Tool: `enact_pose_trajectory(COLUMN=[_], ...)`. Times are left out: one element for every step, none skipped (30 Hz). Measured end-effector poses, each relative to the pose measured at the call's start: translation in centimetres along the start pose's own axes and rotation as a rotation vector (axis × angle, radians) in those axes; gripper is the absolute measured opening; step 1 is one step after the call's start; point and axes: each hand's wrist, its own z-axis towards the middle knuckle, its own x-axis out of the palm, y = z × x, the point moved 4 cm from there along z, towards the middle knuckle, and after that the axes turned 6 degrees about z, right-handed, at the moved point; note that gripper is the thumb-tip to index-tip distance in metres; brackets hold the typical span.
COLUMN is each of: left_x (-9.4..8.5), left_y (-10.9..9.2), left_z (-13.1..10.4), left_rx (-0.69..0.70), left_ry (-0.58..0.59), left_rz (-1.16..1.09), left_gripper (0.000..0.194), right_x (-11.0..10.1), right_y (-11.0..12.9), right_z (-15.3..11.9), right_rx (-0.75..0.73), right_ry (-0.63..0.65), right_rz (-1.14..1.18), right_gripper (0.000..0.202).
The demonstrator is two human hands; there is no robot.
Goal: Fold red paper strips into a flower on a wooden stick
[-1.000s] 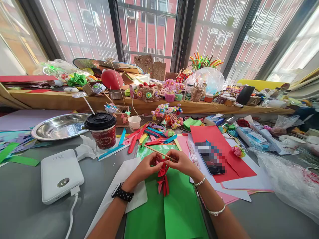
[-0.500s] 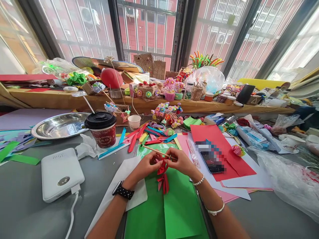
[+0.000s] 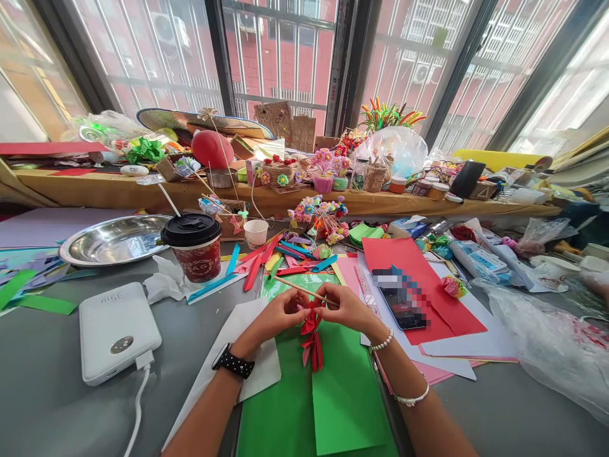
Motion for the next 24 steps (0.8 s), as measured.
enact_pose_trajectory(left_x=[0.0,0.1,0.1,0.1,0.2,0.2,0.2,0.2,0.2,0.2,0.2,0.2,0.2,0.2,0.1,0.2,0.2,0.2,0.2,0.2,0.2,0.1,0.0,0.0], left_y=[0.0,0.0,0.0,0.0,0.1,0.1,0.1,0.2,0.2,0.3,0.3,0.3,0.3,0.2,0.2,0.1,0.0,-0.1,-0.3,-0.5,-0.7,-0.9,-1.2,-1.6], left_z=[0.0,0.0,0.0,0.0,-0.1,-0.1,-0.1,-0.1,-0.1,-0.2,-0.2,-0.2,-0.2,-0.1,-0.1,-0.1,-0.1,-0.2,-0.2,-0.2,-0.3,-0.3,-0.4,-0.5], left_rx=[0.0,-0.001,0.0,0.001,0.002,0.006,0.01,0.015,0.019,0.022,0.027,0.03,0.034,0.037,0.038,0.038,0.036,0.034,0.033,0.037,0.046,0.06,0.078,0.102], left_ry=[0.0,0.0,-0.001,-0.001,-0.002,-0.003,-0.005,-0.006,-0.007,-0.008,-0.009,-0.01,-0.01,-0.01,-0.009,-0.005,0.003,0.011,0.019,0.024,0.021,0.01,-0.009,-0.034], left_rz=[0.001,0.001,0.0,-0.001,-0.003,-0.002,0.001,0.006,0.013,0.022,0.032,0.038,0.039,0.038,0.034,0.025,0.016,0.008,0.002,0.0,0.002,0.012,0.027,0.05], left_gripper=[0.023,0.023,0.023,0.023,0.023,0.023,0.023,0.022,0.022,0.022,0.022,0.022,0.022,0.022,0.022,0.022,0.022,0.022,0.021,0.02,0.019,0.018,0.017,0.015], right_x=[0.0,0.0,0.0,0.0,0.0,0.0,0.1,0.1,0.1,0.1,0.1,0.1,0.1,0.1,0.1,0.1,0.1,0.1,0.1,0.1,0.0,0.0,0.0,0.0], right_y=[0.0,0.0,0.0,0.1,0.1,0.2,0.3,0.4,0.5,0.6,0.6,0.6,0.6,0.5,0.5,0.5,0.5,0.5,0.5,0.5,0.6,0.7,0.9,1.1], right_z=[0.0,0.0,0.0,0.0,0.0,0.0,-0.1,-0.1,-0.1,-0.1,-0.1,-0.1,-0.1,-0.1,-0.1,-0.1,-0.1,0.0,0.0,0.0,0.0,0.0,-0.1,-0.1], right_rx=[0.002,0.002,0.003,0.004,0.007,0.012,0.018,0.023,0.026,0.026,0.025,0.022,0.02,0.019,0.017,0.016,0.013,0.01,0.006,0.001,-0.006,-0.014,-0.022,-0.031], right_ry=[-0.005,-0.012,-0.018,-0.021,-0.023,-0.026,-0.028,-0.034,-0.04,-0.048,-0.053,-0.056,-0.057,-0.058,-0.057,-0.058,-0.058,-0.059,-0.058,-0.054,-0.051,-0.048,-0.048,-0.053], right_rz=[-0.003,-0.005,-0.006,-0.007,-0.01,-0.013,-0.018,-0.021,-0.023,-0.025,-0.027,-0.028,-0.029,-0.029,-0.027,-0.023,-0.017,-0.008,0.003,0.017,0.032,0.046,0.058,0.064], right_gripper=[0.01,0.009,0.009,0.009,0.009,0.009,0.01,0.01,0.011,0.011,0.012,0.012,0.012,0.012,0.012,0.012,0.012,0.012,0.011,0.01,0.01,0.01,0.01,0.01])
